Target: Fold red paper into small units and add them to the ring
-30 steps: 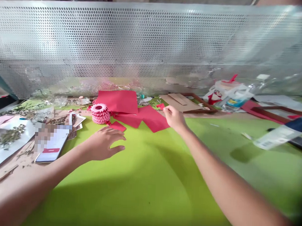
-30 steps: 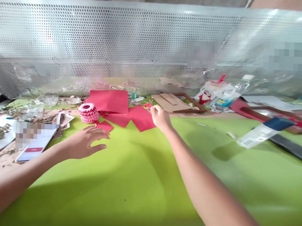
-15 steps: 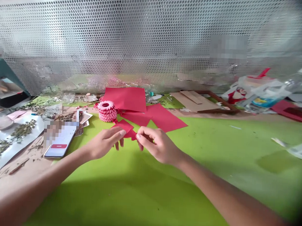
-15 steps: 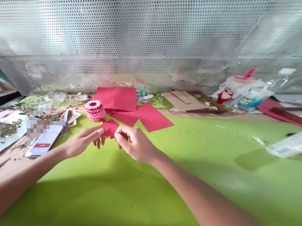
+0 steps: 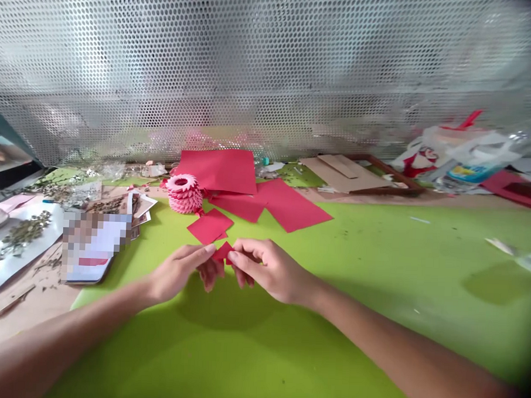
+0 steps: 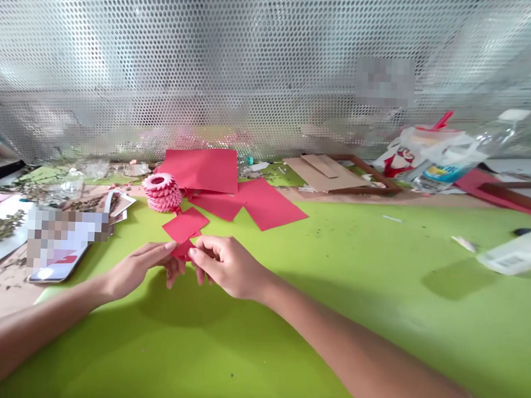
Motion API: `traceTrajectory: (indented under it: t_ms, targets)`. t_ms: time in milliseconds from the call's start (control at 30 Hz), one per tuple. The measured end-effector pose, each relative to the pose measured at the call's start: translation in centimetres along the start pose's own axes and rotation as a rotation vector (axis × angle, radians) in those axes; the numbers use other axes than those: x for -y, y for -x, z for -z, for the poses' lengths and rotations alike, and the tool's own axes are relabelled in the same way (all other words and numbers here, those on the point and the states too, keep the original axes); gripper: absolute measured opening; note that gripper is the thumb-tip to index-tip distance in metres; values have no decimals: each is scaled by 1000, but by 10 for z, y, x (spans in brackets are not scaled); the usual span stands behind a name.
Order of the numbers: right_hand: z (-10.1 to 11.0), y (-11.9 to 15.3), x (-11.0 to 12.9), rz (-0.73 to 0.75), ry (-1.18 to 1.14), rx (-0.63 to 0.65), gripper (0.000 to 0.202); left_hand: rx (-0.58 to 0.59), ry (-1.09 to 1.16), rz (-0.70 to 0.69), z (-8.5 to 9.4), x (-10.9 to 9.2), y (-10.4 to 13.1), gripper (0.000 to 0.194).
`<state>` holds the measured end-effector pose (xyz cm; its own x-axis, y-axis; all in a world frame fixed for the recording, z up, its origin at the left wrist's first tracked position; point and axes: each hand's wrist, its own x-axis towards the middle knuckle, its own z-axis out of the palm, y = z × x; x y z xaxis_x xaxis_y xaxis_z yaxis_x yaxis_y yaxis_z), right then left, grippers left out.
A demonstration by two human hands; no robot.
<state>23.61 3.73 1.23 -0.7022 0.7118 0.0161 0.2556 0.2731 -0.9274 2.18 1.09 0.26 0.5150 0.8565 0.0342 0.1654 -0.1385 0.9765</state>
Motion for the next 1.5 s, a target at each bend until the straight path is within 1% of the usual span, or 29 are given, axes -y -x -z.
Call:
traceTrajectory:
  t_ms: [67, 100, 167, 200, 233, 300, 367, 433, 533, 600, 733, 867, 967, 1133, 1300, 1400, 1500]
  targets:
    - [0, 0, 0, -10, -4, -8, 35, -31, -195, -18, 5, -1, 3, 51]
    - [0, 0, 0, -15, -3, -10, 35, -46, -321, -32, 8, -1, 5, 48]
    - [-1, 0, -1, -24, -8, -7, 36, -78, -550, -107, 14, 0, 7, 32]
    - [-1, 0, -2, -26, -18, -4, 36, -91, -629, -180, 15, 1, 8, 23]
    - [-1, 0, -3, -26, -33, 3, 37, -109, -680, -271, 17, 2, 9, 21]
    - [-2, -1, -5, -28, -69, 18, 38, -157, -759, -470, 17, 5, 8, 33]
    - [-2, -1, -6, -27, -95, 27, 39, -198, -863, -635, 16, 8, 6, 32]
    - [-2, -2, -7, -26, -113, 35, 41, -234, -970, -742, 15, 9, 4, 25]
    - [-2, -2, -7, -19, -138, 53, 42, -276, -1054, -827, 14, 9, 4, 15]
    - [-3, -2, -7, -11, -162, 62, 42, -311, -1070, -862, 13, 8, 4, 12]
    - [-4, -4, -8, -6, -270, 68, 38, -345, -1035, -929, 10, 7, 6, 11]
    - [-5, -5, -8, -12, -324, 41, 37, -356, -1023, -948, 8, 7, 7, 15]
    - [-6, -6, -8, -22, -337, -5, 36, -343, -1043, -948, 9, 7, 7, 23]
    - [-6, -7, -8, -42, -341, -12, 33, -310, -1107, -993, 12, 2, 8, 20]
    - [-3, -7, -7, -42, -339, -40, 30, -330, -1133, -961, 11, -1, 8, 13]
    - [-1, -6, -6, -34, -338, -42, 30, -328, -1150, -905, 9, 0, 7, 10]
    - [1, -7, -6, -43, -323, -47, 31, -360, -1147, -844, 8, 2, 6, 7]
